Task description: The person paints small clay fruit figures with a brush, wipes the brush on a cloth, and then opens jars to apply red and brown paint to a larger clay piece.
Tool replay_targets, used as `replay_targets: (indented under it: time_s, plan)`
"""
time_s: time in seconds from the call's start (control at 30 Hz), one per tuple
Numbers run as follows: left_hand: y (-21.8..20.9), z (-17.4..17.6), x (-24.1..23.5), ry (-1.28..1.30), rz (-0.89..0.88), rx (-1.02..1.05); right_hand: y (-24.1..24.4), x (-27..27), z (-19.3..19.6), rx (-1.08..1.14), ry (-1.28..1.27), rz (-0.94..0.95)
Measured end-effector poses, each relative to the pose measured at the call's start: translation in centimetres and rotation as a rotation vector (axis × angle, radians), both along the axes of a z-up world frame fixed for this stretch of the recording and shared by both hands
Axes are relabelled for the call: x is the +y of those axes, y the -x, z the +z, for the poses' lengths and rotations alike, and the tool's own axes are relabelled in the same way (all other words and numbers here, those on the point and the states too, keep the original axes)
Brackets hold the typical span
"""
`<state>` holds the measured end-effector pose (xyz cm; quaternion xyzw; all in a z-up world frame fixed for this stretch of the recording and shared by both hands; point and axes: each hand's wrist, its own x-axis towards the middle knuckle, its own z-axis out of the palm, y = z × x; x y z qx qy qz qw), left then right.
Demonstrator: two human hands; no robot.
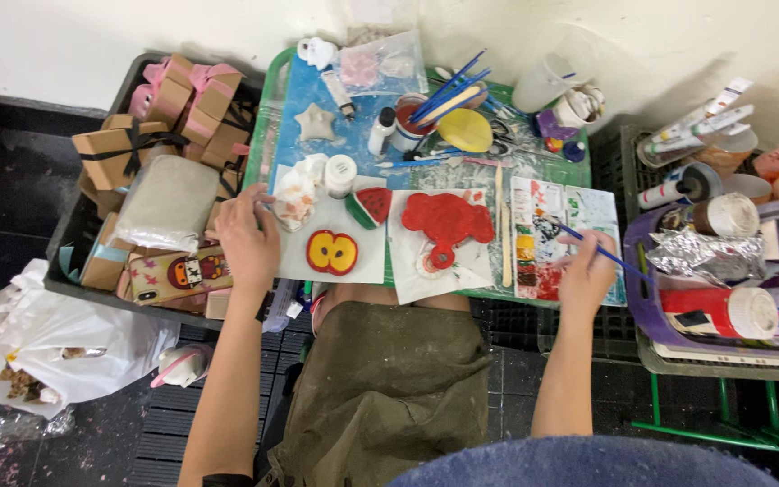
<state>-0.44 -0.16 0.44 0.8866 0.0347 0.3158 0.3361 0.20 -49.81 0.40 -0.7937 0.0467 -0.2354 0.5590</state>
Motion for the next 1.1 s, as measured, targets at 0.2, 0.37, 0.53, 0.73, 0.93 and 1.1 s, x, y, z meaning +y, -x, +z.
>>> replay_targets:
  time_s: [0.2,0.37,0.53,0.73,0.93,1.1]
  plan:
    - [0.0,-0.2,0.0,0.005,-0.009,-0.037,-2.2,0.5,-0.9,0.088,0.027,0.005]
    - [-0.1,-0.1,-0.2,-0.030,0.012,-0.032,-2.5,1.4,-1.0,0.144,-0.021,-0.030]
    - [0.0,-0.2,-0.2,-0.030,0.013,-0.037,-2.7,1.4,-1.5,0.176,-0.052,-0.042]
    - [-0.1,-0.1,-0.2,-0.037,0.017,-0.029,-2.7,0.7,-2.1,0.160,-0.264,-0.039]
    - [-0.1,-0.2,-0.3,-0.026,0.025,-0.020,0.0,2.1,-0.2,0.095,-0.380,-0.031]
    - [-0.1,-0.6,-0.3,-0.049,0.049,-0.013,6.2,9.2,1.0,0.230,-0.398,-0.033]
